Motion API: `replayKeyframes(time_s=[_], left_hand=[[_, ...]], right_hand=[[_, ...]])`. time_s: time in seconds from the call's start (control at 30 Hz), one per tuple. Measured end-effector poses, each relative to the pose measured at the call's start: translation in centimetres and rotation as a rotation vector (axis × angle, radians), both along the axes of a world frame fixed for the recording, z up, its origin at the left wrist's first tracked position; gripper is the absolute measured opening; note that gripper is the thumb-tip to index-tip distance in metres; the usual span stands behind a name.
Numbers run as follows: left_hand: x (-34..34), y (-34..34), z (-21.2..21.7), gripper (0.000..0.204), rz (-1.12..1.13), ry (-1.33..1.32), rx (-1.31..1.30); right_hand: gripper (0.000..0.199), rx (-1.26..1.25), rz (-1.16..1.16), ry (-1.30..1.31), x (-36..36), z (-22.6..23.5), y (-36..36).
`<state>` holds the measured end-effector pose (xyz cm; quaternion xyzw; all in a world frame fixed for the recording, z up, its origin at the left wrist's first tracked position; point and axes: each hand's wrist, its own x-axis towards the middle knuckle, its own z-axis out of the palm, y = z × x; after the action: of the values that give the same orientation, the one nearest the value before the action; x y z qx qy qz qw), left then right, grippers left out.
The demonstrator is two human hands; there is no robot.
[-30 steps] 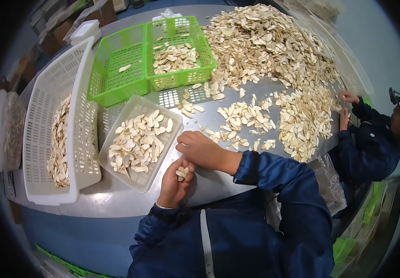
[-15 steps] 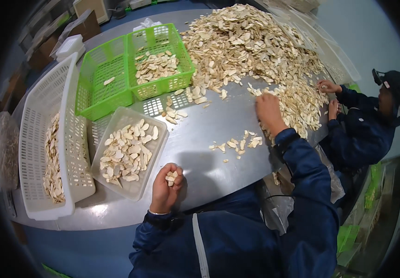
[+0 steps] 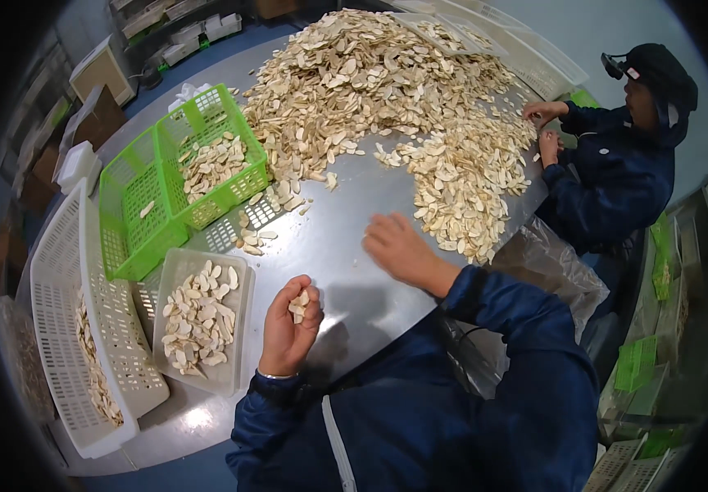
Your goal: The person sorts dried root slices by hand at a metal workstation, moving specific pieces into a clear plastic container and others into green plastic baskets.
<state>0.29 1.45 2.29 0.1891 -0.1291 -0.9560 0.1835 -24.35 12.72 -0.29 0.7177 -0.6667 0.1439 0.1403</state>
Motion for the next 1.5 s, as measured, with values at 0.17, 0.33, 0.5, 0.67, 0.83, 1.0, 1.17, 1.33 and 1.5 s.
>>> replayKeyframes(time_s=[0.17,0.33,0.5,0.67,0.83,1.0,1.17,1.33,1.5], left_hand=[[-3.3,0.3,-1.7,0.015,-0.080,-0.047,0.045],[-3.8,0.5,-3.5,0.016,-0.129,-0.103,0.038],[-3.7,0.4,-4.3,0.020,-0.131,-0.095,-0.063],[-3.4,0.2,-3.8,0.020,-0.136,-0.110,-0.110],[-3.8,-0.2,-3.7,0.016,-0.127,-0.122,-0.025],[-3.4,-0.1,-4.6,0.017,-0.130,-0.032,-0.069],[-3.9,0.1,-4.3,0.017,-0.117,-0.087,-0.075],[-3.4,-0.5,-4.1,0.017,-0.091,-0.070,-0.068],[-3.9,-0.3,-2.9,0.019,-0.121,-0.106,-0.159]], right_hand=[[0.018,-0.067,-0.396,0.078,-6.8,-0.6,4.9],[0.018,-0.150,-0.645,0.050,-8.4,-1.9,10.8],[0.023,-0.099,-0.857,0.161,-8.0,-0.7,13.8],[0.018,-0.133,-0.460,0.078,-6.3,2.6,3.0],[0.018,-0.136,-0.253,0.210,-8.8,-0.3,-6.8],[0.030,0.103,-0.537,0.275,-13.7,-1.4,-8.4],[0.032,-0.002,-0.854,0.232,-15.4,-2.5,-0.8],[0.032,0.101,-0.991,0.083,-12.3,-1.7,7.3],[0.030,0.234,-1.161,0.113,-10.8,-1.0,16.0]])
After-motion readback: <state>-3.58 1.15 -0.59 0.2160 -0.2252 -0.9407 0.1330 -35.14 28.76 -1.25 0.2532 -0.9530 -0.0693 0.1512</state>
